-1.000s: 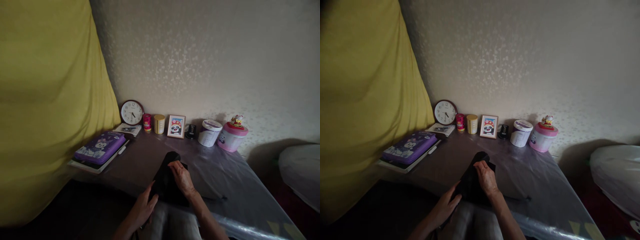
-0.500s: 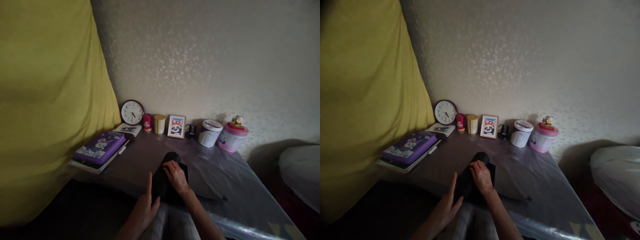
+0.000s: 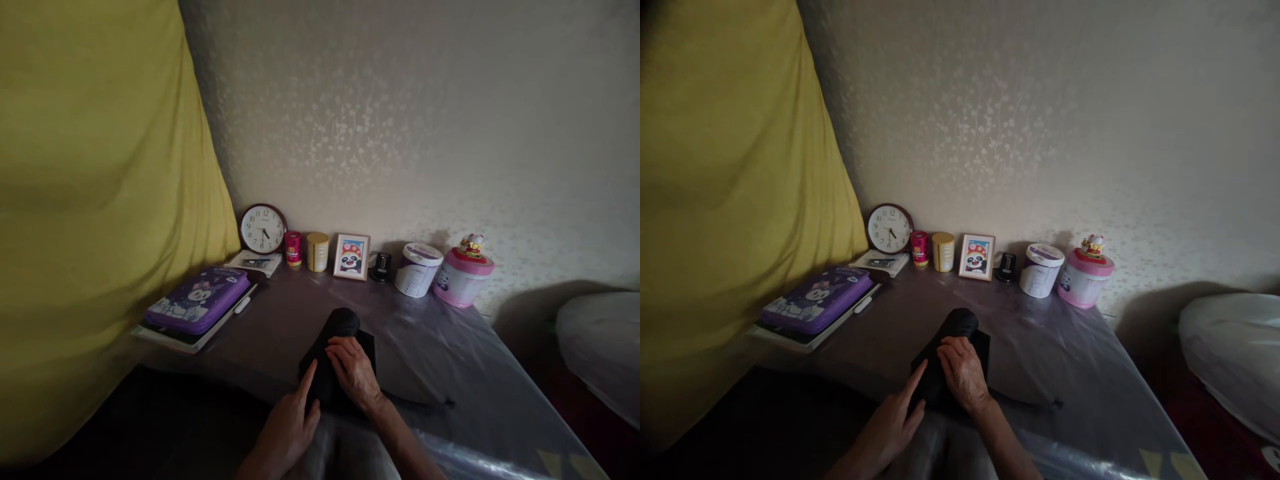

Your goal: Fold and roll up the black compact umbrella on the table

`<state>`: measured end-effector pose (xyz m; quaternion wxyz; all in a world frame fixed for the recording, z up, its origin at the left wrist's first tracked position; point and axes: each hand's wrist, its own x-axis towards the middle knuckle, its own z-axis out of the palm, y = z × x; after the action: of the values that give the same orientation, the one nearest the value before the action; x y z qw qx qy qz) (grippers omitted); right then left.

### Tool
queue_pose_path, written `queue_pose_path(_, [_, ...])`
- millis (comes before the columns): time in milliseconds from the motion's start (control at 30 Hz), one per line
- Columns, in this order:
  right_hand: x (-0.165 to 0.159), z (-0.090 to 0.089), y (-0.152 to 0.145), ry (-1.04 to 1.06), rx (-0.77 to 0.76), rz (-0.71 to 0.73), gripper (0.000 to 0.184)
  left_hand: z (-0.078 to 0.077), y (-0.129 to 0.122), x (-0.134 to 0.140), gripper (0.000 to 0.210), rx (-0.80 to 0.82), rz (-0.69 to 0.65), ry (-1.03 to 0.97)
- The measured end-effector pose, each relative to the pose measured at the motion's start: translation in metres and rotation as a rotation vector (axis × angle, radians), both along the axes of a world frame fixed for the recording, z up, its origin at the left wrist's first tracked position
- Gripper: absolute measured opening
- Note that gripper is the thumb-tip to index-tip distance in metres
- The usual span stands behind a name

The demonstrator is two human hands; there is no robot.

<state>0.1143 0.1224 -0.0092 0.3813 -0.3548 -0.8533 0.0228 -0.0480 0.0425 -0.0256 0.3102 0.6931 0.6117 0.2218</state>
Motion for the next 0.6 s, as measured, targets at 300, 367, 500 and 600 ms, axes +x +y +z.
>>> queue_pose_path(300, [0.028, -0.027, 0.058, -0.021, -0.01, -0.177, 0.033, 0.0, 0.0, 0.001, 0.061, -0.031, 0.034, -0.081])
queue_pose_path(367, [0.032, -0.024, 0.063, 0.036, -0.01, -0.255, 0.034, 0.001, 0.0, 0.001, 0.061, -0.045, 0.043, -0.094])
queue_pose_path(500, [0.026, -0.013, 0.044, 0.009, -0.011, -0.061, 0.031, 0.001, 0.001, 0.0, 0.062, -0.065, 0.067, -0.151])
queue_pose_path(600, [0.022, -0.013, 0.035, -0.049, -0.035, 0.041, 0.031, 0.0, 0.0, -0.001, 0.062, -0.07, 0.089, -0.2])
